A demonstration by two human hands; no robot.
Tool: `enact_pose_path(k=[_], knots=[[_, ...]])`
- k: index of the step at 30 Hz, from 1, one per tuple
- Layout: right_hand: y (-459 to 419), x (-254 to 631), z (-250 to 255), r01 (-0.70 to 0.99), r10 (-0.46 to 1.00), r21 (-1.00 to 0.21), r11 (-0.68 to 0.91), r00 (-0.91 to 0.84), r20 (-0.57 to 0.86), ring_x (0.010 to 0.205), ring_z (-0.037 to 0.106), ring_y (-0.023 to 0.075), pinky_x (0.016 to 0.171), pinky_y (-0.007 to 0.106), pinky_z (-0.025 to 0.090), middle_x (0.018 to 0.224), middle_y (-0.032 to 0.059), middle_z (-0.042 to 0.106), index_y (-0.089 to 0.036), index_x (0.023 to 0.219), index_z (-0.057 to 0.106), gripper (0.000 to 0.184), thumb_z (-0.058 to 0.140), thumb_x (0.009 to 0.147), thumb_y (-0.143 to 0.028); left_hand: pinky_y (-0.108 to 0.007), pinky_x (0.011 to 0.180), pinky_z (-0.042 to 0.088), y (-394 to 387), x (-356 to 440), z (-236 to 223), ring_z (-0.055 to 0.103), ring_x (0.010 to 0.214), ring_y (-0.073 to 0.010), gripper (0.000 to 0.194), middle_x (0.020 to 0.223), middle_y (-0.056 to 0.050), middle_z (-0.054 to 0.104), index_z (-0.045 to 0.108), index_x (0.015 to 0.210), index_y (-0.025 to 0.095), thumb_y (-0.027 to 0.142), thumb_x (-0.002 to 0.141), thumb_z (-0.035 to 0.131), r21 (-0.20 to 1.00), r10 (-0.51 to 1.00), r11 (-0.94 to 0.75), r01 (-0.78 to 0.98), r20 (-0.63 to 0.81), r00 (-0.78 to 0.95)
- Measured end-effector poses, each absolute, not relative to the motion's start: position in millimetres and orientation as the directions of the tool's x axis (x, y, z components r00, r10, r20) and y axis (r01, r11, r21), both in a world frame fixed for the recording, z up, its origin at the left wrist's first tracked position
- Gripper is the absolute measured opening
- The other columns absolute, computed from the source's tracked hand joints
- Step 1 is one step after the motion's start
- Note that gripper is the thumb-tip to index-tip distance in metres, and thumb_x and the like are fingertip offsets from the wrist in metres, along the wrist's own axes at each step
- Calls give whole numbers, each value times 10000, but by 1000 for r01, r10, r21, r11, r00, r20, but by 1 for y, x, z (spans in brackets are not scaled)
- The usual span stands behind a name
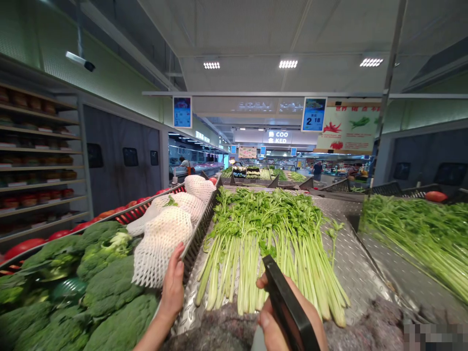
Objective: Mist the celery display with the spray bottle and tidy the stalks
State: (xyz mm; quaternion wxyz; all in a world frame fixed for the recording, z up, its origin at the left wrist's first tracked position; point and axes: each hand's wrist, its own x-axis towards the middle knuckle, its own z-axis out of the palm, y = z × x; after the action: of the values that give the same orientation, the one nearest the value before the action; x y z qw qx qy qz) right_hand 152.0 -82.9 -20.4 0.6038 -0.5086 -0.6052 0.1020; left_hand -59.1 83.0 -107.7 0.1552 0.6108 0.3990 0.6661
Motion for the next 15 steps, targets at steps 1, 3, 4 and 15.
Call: enact_pose_path(k=[1, 3, 4, 15], knots=[[-83, 153, -17, 508, 732, -731, 456, 254, 633, 537, 588, 149, 373, 180, 411, 771, 36, 647, -209, 894, 573, 269, 544, 681, -371, -387, 1027, 170, 83, -58, -108, 273, 1212, -182, 404, 1299, -89, 335, 375, 1160, 164, 370, 832, 262, 718, 694, -638, 279, 693, -197], [-83, 156, -10, 525, 696, -726, 444, 309, 649, 567, 592, 157, 415, 187, 437, 767, 43, 644, -195, 830, 597, 247, 538, 688, -389, -387, 1027, 170, 83, -58, -108, 273, 1213, -180, 397, 1299, -85, 335, 375, 1160, 169, 364, 833, 263, 711, 690, -648, 273, 700, -186], [-84, 158, -8, 526, 670, -731, 435, 353, 653, 578, 589, 157, 434, 189, 445, 788, 49, 640, -188, 787, 604, 240, 529, 699, -398, -386, 1027, 169, 83, -58, -108, 272, 1213, -179, 393, 1299, -83, 335, 378, 1158, 170, 360, 834, 265, 708, 688, -652, 270, 703, -182], [-92, 200, 3, 617, 598, -678, 400, 385, 703, 496, 552, 129, 437, 189, 443, 682, 26, 614, -185, 880, 583, 276, 523, 706, -392, -388, 1026, 177, 76, -37, -96, 276, 1216, -190, 392, 1296, -86, 350, 399, 1148, 173, 365, 830, 272, 693, 664, -667, 273, 720, -203]])
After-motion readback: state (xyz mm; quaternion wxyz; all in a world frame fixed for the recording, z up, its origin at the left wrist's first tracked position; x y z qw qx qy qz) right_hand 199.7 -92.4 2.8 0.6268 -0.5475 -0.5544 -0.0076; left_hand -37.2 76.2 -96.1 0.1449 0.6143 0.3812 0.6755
